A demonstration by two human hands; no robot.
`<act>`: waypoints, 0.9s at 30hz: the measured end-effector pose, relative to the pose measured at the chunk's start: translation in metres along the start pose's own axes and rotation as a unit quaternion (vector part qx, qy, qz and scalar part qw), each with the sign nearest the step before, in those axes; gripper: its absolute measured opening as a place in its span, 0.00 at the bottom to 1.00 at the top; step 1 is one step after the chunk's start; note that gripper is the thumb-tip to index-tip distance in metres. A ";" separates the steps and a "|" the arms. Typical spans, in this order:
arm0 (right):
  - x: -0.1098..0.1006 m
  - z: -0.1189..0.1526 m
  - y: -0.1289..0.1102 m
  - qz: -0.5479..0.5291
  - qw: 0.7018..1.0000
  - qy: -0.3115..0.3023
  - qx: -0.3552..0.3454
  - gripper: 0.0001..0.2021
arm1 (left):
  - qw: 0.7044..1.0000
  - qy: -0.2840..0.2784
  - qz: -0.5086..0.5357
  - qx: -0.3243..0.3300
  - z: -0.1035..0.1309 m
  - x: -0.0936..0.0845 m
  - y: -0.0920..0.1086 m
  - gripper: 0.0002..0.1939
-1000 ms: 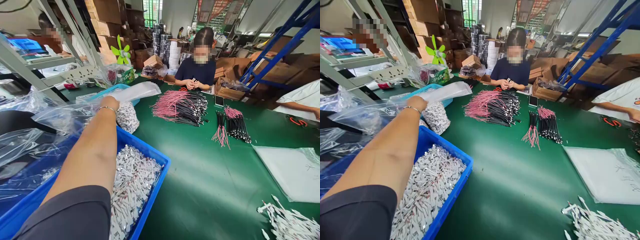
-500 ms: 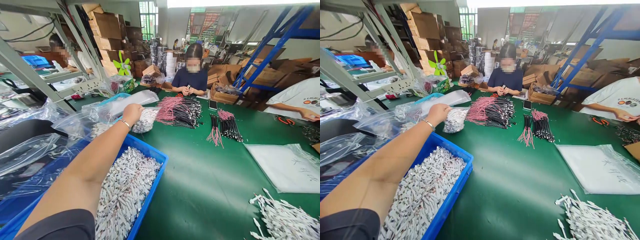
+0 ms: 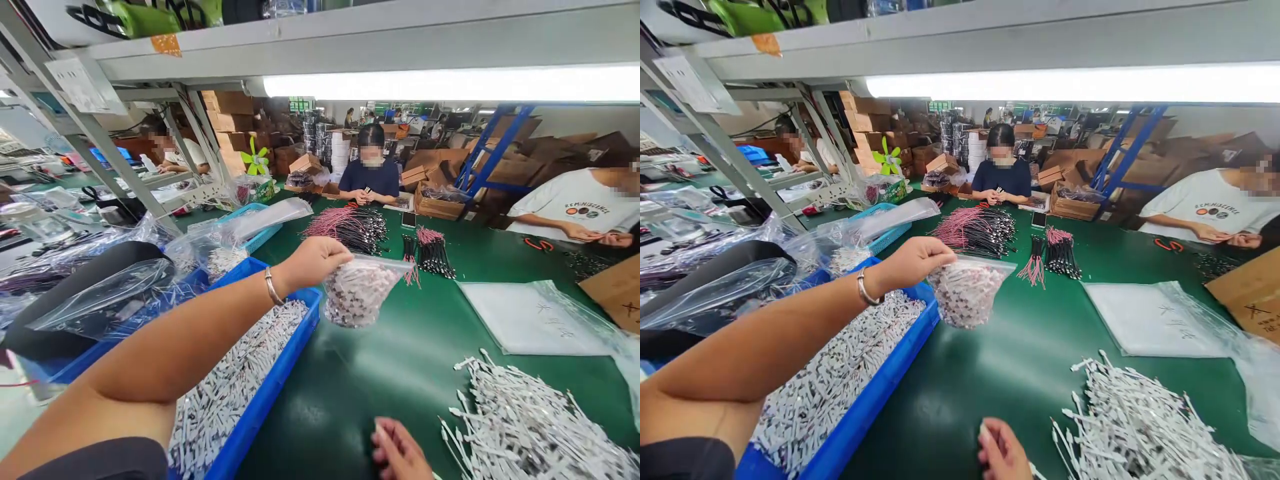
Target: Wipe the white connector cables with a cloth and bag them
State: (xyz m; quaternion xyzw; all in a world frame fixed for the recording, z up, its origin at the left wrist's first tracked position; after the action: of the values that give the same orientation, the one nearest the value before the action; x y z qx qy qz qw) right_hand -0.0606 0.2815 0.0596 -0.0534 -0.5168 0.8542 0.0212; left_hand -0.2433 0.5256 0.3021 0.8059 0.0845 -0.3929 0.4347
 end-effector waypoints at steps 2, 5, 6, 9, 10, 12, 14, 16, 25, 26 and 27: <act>-0.013 -0.010 -0.025 -0.024 0.996 0.042 -0.076 0.24 | 0.999 -0.034 -0.004 -0.015 0.025 0.016 0.018 0.11; -0.028 -0.024 -0.073 -0.035 0.973 0.066 -0.216 0.33 | 0.996 -0.077 0.001 -0.053 0.067 0.041 0.028 0.12; -0.029 -0.028 -0.086 -0.034 0.970 0.048 -0.237 0.33 | 0.993 -0.089 0.010 -0.074 0.082 0.049 0.027 0.12; -0.017 -0.042 -0.105 -0.012 0.974 -0.016 -0.225 0.23 | 0.983 -0.105 0.031 -0.144 0.123 0.070 0.015 0.13; -0.010 -0.046 -0.104 -0.006 0.976 -0.034 -0.215 0.21 | 0.980 -0.106 0.034 -0.165 0.135 0.075 0.010 0.14; 0.006 -0.055 -0.098 0.000 0.978 -0.061 -0.199 0.21 | 0.975 -0.101 0.033 -0.193 0.155 0.081 -0.002 0.16; 0.019 -0.063 -0.091 0.002 0.978 -0.077 -0.193 0.22 | 0.973 -0.091 0.030 -0.211 0.167 0.082 -0.014 0.17; 0.027 -0.068 -0.089 0.005 0.977 -0.082 -0.198 0.21 | 0.972 -0.087 0.031 -0.217 0.172 0.078 -0.023 0.18; 0.039 -0.059 -0.107 0.054 0.969 -0.111 -0.215 0.15 | 0.972 -0.148 0.027 -0.181 0.167 0.060 -0.021 0.22; 0.040 -0.057 -0.108 0.058 0.968 -0.115 -0.216 0.15 | 0.972 -0.157 0.023 -0.174 0.166 0.062 -0.019 0.21; 0.040 -0.056 -0.110 0.062 0.967 -0.118 -0.217 0.15 | 0.972 -0.163 0.016 -0.169 0.165 0.063 -0.018 0.18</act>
State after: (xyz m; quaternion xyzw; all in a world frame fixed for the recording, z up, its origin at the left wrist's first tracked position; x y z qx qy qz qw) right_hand -0.0965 0.3853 0.1284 0.0126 -0.6842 0.7216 -0.1050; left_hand -0.3015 0.3967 0.1947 0.6472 0.0647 -0.4923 0.5784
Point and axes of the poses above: each hand's wrist, its own z-axis away from the middle knuckle, its own x-axis out of the palm, y = z × x, the point moved 1 cm from there along -z, towards the middle knuckle
